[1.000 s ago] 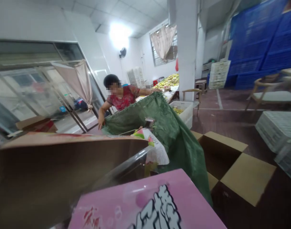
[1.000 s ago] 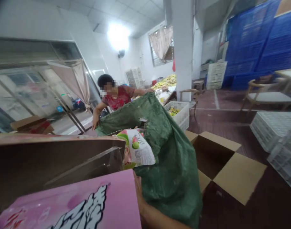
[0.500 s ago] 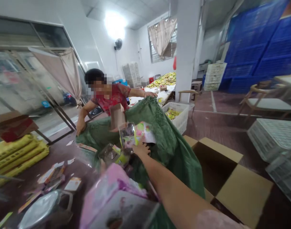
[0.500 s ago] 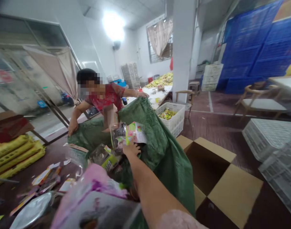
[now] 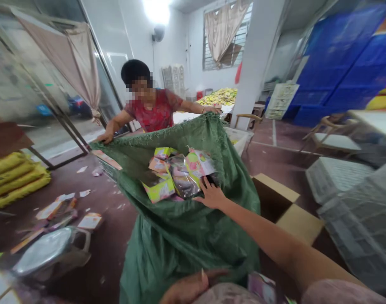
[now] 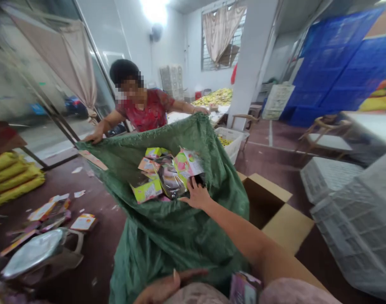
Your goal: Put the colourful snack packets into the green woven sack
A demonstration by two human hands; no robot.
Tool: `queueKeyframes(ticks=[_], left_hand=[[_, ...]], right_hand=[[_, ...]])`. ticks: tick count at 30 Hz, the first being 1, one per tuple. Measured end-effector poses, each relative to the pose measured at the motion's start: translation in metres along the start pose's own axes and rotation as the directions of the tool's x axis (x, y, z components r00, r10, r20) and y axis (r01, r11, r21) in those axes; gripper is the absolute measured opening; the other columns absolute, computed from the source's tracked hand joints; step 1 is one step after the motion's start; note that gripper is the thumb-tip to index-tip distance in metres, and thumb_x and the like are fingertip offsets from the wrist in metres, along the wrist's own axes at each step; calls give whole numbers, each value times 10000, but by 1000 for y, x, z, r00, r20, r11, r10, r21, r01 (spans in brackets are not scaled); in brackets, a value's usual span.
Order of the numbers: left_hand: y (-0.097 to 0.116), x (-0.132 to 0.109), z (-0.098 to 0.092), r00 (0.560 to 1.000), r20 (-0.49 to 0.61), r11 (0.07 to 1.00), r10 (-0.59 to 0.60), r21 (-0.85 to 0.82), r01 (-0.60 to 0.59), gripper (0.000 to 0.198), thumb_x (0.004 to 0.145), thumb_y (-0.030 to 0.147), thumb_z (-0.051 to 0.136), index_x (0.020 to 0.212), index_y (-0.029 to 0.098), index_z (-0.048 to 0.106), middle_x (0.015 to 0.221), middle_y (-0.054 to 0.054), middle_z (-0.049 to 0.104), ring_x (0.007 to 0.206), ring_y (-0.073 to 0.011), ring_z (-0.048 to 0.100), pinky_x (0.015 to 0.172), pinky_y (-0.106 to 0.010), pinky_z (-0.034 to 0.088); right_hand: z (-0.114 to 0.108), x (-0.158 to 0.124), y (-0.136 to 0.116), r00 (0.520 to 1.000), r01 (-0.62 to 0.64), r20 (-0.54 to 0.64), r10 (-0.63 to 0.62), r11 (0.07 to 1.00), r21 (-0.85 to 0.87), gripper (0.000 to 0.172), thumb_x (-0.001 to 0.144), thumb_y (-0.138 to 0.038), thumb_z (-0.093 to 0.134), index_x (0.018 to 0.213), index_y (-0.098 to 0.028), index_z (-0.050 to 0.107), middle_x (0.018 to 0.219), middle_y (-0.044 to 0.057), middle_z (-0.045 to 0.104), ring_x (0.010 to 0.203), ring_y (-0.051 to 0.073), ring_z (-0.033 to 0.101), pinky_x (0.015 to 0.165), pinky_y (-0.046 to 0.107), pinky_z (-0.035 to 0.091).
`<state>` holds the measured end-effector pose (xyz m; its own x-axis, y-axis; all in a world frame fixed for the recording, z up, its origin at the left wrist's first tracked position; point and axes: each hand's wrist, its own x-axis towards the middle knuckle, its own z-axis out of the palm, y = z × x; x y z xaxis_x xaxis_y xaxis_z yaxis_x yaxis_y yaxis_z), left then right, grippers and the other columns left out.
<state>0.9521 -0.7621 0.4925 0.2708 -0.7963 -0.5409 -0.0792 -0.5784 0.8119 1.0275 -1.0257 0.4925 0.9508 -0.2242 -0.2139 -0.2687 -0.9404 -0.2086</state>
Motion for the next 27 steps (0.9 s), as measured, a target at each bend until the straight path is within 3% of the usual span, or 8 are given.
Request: queueKeyframes(ticks=[2, 3, 6, 8, 12, 16, 22, 27], left_hand=[[6, -5, -4, 998, -55, 989, 31, -142, -38, 1063, 631, 951, 438, 1429, 253, 523, 1246, -136, 670, 1073, -318, 650, 945, -488, 512], [10, -8, -12, 977, -211, 993, 14, -113, -39, 1143, 585, 950, 496, 1446, 199, 504, 1251, -162, 660, 1072, -337, 643, 957, -500, 499], [26, -17, -51, 651, -736, 918, 186, 365, 152, 1018, 658, 755, 676, 1442, 131, 497, 1428, -215, 511, 1276, -384, 495, 1078, -552, 379], [44, -20, -77, 542, -716, 695, 439, 653, 301, 899, 720, 582, 743, 1472, 176, 465, 1557, -215, 353, 1394, -420, 353, 1092, -592, 329], [94, -30, -104, 573, -433, 280, 696, 898, 340, 711, 773, 316, 761, 1433, 214, 516, 1516, -205, 426, 1363, -418, 392, 1036, -563, 356], [138, -62, -102, 508, -306, 200, 805, 947, 253, 270, 928, 167, 472, 1061, 228, 698, 986, -79, 718, 1028, -260, 599, 896, -425, 392], [110, -91, -78, 564, -508, 281, 651, 852, 443, 235, 834, 132, 440, 833, 206, 663, 816, -49, 720, 884, -254, 614, 835, -421, 386], [82, -89, -51, 476, -696, 396, 538, 707, 586, 285, 852, 271, 453, 920, 137, 695, 874, -94, 687, 956, -277, 597, 935, -460, 454]], right_hand=[[0, -37, 4, 992, 118, -41, -123, 987, -105, 930, 908, -766, 279, 1553, -96, 266, 1282, 280, 602, 1128, 366, 611, 961, 469, 394], [0, -54, 7, 985, 170, -10, -172, 976, -134, 866, 926, -727, 324, 1483, -70, 409, 1109, 253, 685, 1031, 349, 647, 932, 452, 390], [-7, -101, 13, 957, 288, 18, -288, 950, -117, 524, 954, -551, 493, 976, -86, 733, 820, 170, 717, 864, 286, 651, 830, 394, 361], [-26, -133, 14, 912, 375, -150, -381, 924, -67, 437, 943, -481, 556, 723, -129, 694, 722, 111, 682, 781, 231, 609, 772, 369, 327], [-95, -203, 8, 689, 588, -528, -496, 808, 9, 497, 975, -468, 506, 581, -166, 526, 575, 13, 530, 620, 142, 447, 696, 332, 276], [-146, -229, 11, 606, 689, -563, -562, 725, 19, 448, 997, -370, 484, 594, -174, 488, 563, -10, 493, 603, 130, 399, 696, 330, 265], [-97, -159, 45, 644, 657, -460, -611, 750, -76, 452, 877, -593, 620, 901, -146, 676, 790, 65, 663, 838, 209, 556, 890, 385, 302], [-53, -183, 82, 663, 486, -669, -338, 873, 41, 606, 925, -622, 506, 1403, -249, 504, 1472, 120, 478, 1389, 316, 357, 1120, 494, 229]])
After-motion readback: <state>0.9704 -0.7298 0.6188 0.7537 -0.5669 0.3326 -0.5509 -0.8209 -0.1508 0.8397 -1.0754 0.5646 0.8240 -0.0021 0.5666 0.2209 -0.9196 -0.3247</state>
